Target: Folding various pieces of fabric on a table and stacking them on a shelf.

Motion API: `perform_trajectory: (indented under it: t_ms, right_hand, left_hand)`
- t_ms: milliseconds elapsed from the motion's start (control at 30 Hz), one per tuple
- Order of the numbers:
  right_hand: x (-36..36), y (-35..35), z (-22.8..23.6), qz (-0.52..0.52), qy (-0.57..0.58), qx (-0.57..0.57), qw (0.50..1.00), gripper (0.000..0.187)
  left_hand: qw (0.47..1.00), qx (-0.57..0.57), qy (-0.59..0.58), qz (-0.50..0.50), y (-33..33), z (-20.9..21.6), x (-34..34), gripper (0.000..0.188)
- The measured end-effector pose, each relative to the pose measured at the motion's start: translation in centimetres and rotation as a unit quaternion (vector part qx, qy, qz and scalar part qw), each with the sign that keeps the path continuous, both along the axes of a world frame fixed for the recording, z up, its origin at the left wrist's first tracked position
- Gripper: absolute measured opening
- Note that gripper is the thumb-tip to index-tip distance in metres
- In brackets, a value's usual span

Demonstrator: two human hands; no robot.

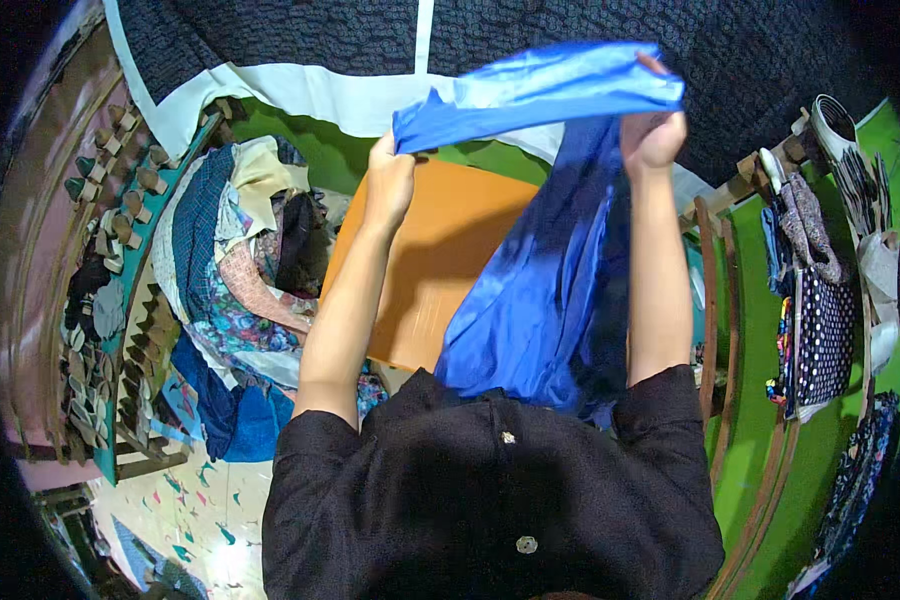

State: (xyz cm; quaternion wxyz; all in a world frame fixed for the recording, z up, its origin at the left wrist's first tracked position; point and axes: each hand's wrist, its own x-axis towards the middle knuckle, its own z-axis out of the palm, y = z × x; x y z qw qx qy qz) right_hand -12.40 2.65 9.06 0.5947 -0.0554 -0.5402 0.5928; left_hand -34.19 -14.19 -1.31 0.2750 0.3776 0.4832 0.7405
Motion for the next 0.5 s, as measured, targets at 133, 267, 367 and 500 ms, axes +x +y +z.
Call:
perform_trajectory:
  t_ms: [133,267,367,500]
  right_hand:
    - [0.6,-2.4,2.6,-0.038,-0.048,0.089,0.994,0.042]
    - [6.1,0.5,-6.6,-0.145,-0.459,-0.041,0.875,0.037]
    - [8.7,-3.7,-10.4,-0.124,-0.636,-0.047,0.760,0.072]
    - [7.9,-13.5,-10.0,-0.117,-0.600,0.157,0.775,0.104]
  left_hand:
    - [0.993,0.085,0.062,0.054,-1.8,2.0,0.9,0.025]
    - [0.992,0.085,0.083,0.050,-2.2,-0.7,2.0,0.030]
    - [0.988,0.033,0.114,0.103,-2.0,-2.4,5.5,0.030]
    - [0.983,-0.063,0.165,-0.040,-1.1,-6.9,10.4,0.026]
